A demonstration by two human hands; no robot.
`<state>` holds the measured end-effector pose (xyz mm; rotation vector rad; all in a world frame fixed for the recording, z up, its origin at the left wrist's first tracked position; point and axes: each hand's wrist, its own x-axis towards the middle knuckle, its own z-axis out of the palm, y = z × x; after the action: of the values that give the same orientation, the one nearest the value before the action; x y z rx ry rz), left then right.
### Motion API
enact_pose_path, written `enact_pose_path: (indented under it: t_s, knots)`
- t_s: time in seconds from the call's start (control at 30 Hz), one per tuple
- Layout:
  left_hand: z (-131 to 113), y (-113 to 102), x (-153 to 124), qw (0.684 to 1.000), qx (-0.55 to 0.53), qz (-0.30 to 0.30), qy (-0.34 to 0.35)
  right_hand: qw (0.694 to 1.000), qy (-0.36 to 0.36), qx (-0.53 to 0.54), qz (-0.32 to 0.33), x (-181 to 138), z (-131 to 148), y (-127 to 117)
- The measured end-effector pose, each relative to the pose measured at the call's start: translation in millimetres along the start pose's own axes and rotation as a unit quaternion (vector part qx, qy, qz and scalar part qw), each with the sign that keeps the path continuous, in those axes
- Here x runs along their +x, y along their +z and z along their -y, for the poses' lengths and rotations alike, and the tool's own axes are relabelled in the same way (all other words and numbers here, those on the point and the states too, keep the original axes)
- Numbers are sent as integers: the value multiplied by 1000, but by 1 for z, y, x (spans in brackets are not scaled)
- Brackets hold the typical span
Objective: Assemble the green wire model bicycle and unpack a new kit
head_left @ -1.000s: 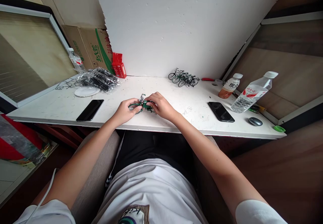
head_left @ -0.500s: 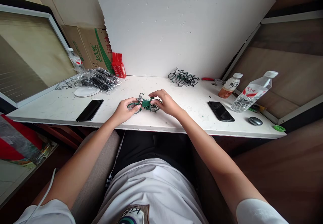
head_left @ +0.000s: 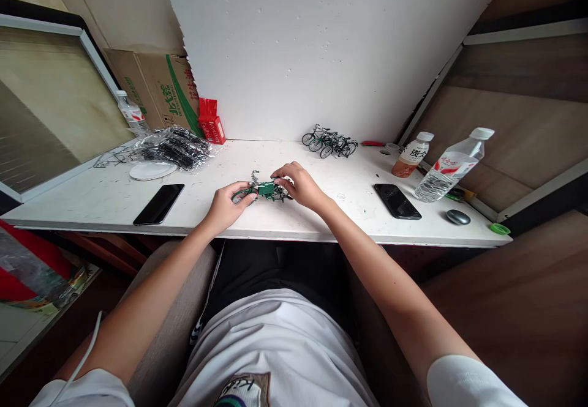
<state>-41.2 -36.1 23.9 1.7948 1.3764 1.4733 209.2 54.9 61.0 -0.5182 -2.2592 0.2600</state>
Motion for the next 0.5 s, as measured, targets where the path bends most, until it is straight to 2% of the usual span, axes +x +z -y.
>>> enact_pose_path:
  t_s: [0.13,0.3,0.5]
  knots:
    - [-2,4,-3,999,-37,13,8,1000,16,-21,-14,2,-2,-8]
    - [-1,2,-5,1000,-23,14,2,995,75,-44,-39,4,-11,-34]
    - [23,1,0,996,-25,44,-73,985,164,-21,-46,-2,-40,-65]
